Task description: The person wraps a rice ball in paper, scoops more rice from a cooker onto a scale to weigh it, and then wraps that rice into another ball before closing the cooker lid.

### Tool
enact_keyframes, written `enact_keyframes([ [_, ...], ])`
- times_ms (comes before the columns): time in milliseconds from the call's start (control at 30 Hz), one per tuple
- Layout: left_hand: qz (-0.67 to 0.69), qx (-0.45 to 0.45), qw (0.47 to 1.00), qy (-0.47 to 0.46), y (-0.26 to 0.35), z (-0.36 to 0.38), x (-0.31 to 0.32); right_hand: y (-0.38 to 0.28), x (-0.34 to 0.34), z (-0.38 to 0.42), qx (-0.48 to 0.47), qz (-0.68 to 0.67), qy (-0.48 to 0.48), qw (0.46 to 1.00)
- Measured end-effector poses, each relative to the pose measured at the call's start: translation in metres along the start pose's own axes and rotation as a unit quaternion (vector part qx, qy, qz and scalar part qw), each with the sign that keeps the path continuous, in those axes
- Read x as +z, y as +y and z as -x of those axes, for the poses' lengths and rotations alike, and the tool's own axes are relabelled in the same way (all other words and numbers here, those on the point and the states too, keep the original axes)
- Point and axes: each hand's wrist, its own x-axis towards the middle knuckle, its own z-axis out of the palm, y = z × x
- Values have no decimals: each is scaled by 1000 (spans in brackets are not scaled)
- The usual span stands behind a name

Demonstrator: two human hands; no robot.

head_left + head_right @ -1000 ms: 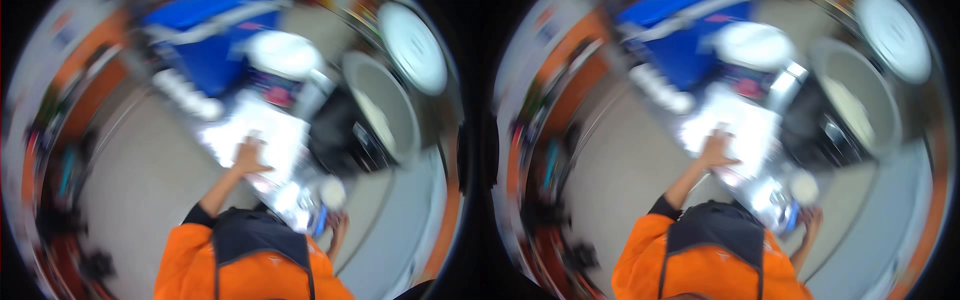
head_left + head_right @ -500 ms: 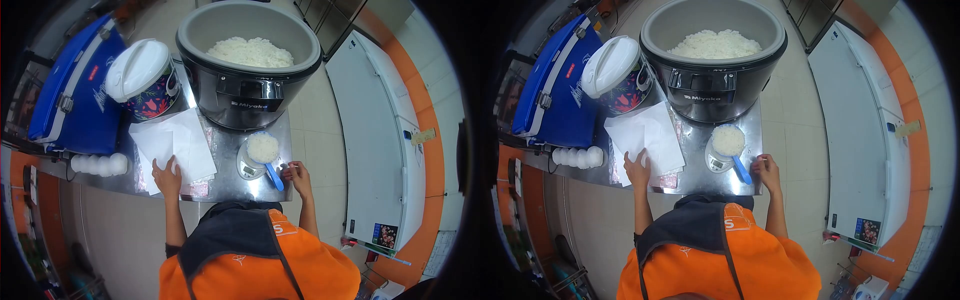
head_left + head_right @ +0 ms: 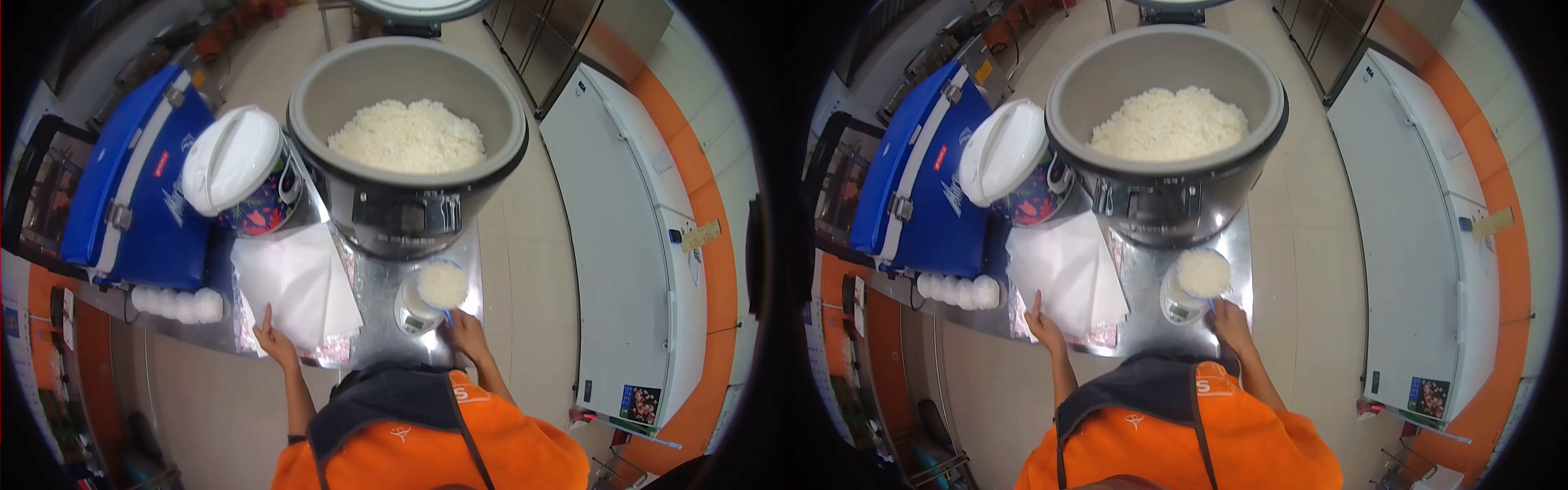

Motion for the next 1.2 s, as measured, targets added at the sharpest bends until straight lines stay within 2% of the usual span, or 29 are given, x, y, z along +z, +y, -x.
enact_keyframes([
  [67,53,3,997,54,4,10,7,-26,-52,13,4,48,-20,999],
  [100,62,-5,996,66,6,16,10,-78,-93,27,74,10,-39,996],
  [133,72,-14,994,77,6,20,13,-101,-133,31,97,43,-57,993],
  [167,79,-9,994,78,1,22,11,-123,-172,36,69,85,-65,992],
  [233,-122,50,991,29,-6,30,12,-178,-239,44,35,182,-45,982],
  [333,-35,12,999,-7,15,29,10,-261,-300,34,-32,283,17,958],
  [400,-67,14,998,7,16,30,16,-312,-313,1,-95,335,3,937],
  [467,-154,76,985,5,15,29,18,-344,-313,-57,-171,405,-48,897],
  [500,-156,75,985,8,15,29,18,-360,-303,-88,-200,414,-91,883],
  [533,-141,50,989,-3,13,31,17,-374,-288,-121,-229,422,-132,867],
  [600,-128,30,991,-10,16,31,18,-381,-253,-188,-220,416,-199,860],
  [667,-124,-11,992,-36,24,29,15,-378,-207,-246,-266,449,-229,821],
  [733,-154,-12,987,-55,23,26,14,-367,-154,-289,-181,490,-224,822],
  [800,-172,-21,983,-57,22,28,15,-384,-114,-293,-61,508,-247,823],
  [967,-176,-75,979,-73,37,21,14,-392,-60,-309,-56,512,-308,800],
  [1033,-224,4,973,-51,38,20,16,-404,-52,-304,-37,507,-321,799],
  [1067,-224,2,973,-54,39,21,17,-411,-50,-301,-31,520,-321,791],
  [1133,-196,-80,975,-67,41,21,17,-408,-50,-300,-22,533,-320,783],
  [1200,-195,-70,976,-63,36,21,18,-403,-52,-296,-20,455,-326,829],
])
